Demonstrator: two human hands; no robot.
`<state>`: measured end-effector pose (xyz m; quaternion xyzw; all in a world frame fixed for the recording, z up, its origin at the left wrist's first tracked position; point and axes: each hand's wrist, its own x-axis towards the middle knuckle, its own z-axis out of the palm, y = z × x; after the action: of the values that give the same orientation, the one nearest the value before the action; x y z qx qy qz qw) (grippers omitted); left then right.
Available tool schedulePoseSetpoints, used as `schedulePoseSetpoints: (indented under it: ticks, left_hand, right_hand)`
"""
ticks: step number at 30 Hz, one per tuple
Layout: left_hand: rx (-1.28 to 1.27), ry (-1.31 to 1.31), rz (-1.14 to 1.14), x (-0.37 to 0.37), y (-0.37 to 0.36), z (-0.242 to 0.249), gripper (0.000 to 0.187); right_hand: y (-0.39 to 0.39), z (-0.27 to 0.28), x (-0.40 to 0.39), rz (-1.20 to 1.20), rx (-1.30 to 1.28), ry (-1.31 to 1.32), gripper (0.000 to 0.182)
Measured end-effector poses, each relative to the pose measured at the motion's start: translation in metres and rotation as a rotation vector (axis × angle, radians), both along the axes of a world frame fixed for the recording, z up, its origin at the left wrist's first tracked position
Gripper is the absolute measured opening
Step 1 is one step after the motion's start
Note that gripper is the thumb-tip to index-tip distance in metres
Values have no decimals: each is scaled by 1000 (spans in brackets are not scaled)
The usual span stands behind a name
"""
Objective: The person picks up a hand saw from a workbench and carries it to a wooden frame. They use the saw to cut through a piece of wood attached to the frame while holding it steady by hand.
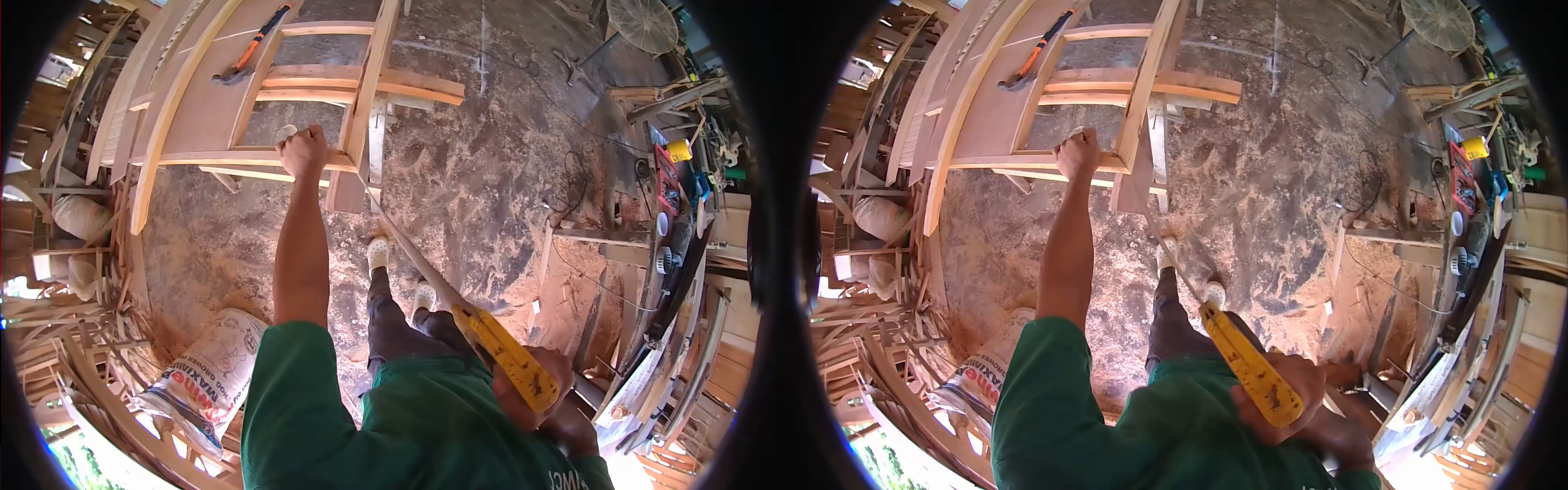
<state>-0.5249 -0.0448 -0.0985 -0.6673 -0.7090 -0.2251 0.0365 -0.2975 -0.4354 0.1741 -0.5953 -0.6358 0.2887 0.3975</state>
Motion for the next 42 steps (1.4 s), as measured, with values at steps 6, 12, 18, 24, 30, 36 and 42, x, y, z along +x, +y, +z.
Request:
schedulePoseSetpoints:
  ticks: [6,12,18,24,30,36,42]
  left_hand:
    - [-9,0,-12,-3,-1,5,45]
    - [-13,51,-7,-5,-4,3,45]
    - [-32,90,26,-1,-2,3,48]
    - [-99,43,15,-2,-6,12,50]
    - [-93,47,19,-2,-4,12,49]
    - [-156,49,23,-2,-8,18,51]
    - [-162,97,26,-2,-2,15,49]
  right_hand:
    - [-4,8,2,50,-6,64,16]
    - [-25,-27,8,48,78,179,18]
    - [-36,-31,12,3,112,216,18]
    - [-36,-33,11,-32,174,264,17]
    - [-49,-23,15,30,187,290,17]
    - [-50,-24,10,13,184,295,18]
    - [-58,-5,9,-39,186,299,20]
